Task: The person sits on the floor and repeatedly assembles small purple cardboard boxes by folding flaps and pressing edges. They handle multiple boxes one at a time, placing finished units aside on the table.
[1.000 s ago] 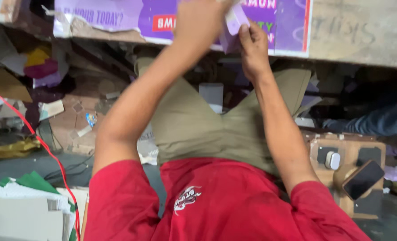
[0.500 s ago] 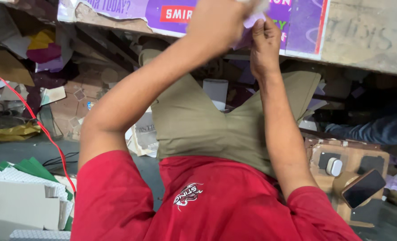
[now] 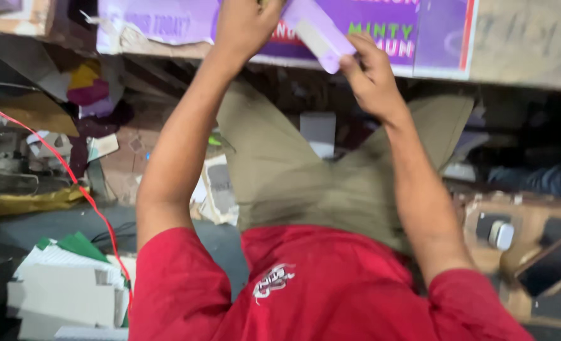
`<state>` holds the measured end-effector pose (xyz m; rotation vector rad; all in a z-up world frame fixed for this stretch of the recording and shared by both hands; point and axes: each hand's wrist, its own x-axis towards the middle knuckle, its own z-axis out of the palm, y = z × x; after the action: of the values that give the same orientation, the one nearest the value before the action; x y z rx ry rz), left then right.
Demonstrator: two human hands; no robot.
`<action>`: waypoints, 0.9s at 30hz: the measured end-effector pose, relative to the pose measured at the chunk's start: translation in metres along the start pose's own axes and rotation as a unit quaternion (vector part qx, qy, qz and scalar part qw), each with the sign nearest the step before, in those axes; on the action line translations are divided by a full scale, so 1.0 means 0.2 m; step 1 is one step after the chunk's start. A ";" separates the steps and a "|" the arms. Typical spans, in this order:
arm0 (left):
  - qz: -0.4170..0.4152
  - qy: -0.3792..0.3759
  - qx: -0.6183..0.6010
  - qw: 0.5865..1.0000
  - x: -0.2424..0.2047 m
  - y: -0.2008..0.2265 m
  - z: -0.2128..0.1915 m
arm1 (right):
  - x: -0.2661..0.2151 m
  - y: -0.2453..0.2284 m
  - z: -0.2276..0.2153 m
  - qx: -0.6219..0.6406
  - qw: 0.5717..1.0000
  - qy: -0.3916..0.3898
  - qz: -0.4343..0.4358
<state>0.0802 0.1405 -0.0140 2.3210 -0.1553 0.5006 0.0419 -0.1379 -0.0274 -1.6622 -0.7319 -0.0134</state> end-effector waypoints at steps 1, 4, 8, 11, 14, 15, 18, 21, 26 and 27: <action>0.062 -0.059 -0.009 0.996 -0.06 0.06 -0.06 | -0.02 -0.01 0.00 -0.074 0.996 -0.038 -0.018; 0.193 -0.157 -0.009 0.969 -0.25 0.25 -0.25 | 0.00 -0.05 0.03 -0.211 0.964 -0.107 -0.120; 0.128 -0.207 0.154 0.958 -0.37 0.34 -0.34 | 0.06 -0.09 0.15 -0.192 0.964 -0.147 -0.115; 0.078 -0.136 0.213 0.964 -0.47 0.24 -0.45 | 0.05 -0.11 0.21 -0.201 0.961 -0.096 -0.165; -0.016 -0.027 0.192 0.981 -0.61 0.06 -0.61 | -0.01 -0.07 0.20 -0.226 0.966 -0.044 -0.119; -0.069 0.010 0.167 0.984 -0.66 -0.01 -0.67 | -0.04 -0.05 0.17 -0.235 0.966 -0.031 -0.107; -0.058 0.075 0.233 0.968 -0.69 -0.23 -0.80 | -0.10 0.01 0.09 -0.248 0.966 0.004 -0.078; -0.036 0.083 0.251 0.964 -0.63 -0.44 -0.85 | -0.16 0.08 0.01 -0.243 0.968 0.033 -0.056; -0.012 0.084 0.282 0.956 -0.52 -0.70 -0.88 | -0.23 0.22 -0.14 -0.237 0.963 0.114 -0.065; -0.026 0.094 0.270 0.958 -0.53 -0.73 -0.88 | -0.25 0.24 -0.18 -0.192 0.972 0.124 -0.047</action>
<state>-0.0333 0.3639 -0.0377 2.7748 0.1544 0.8127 0.0387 -0.1939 -0.0812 -1.9451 -0.6432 -0.4469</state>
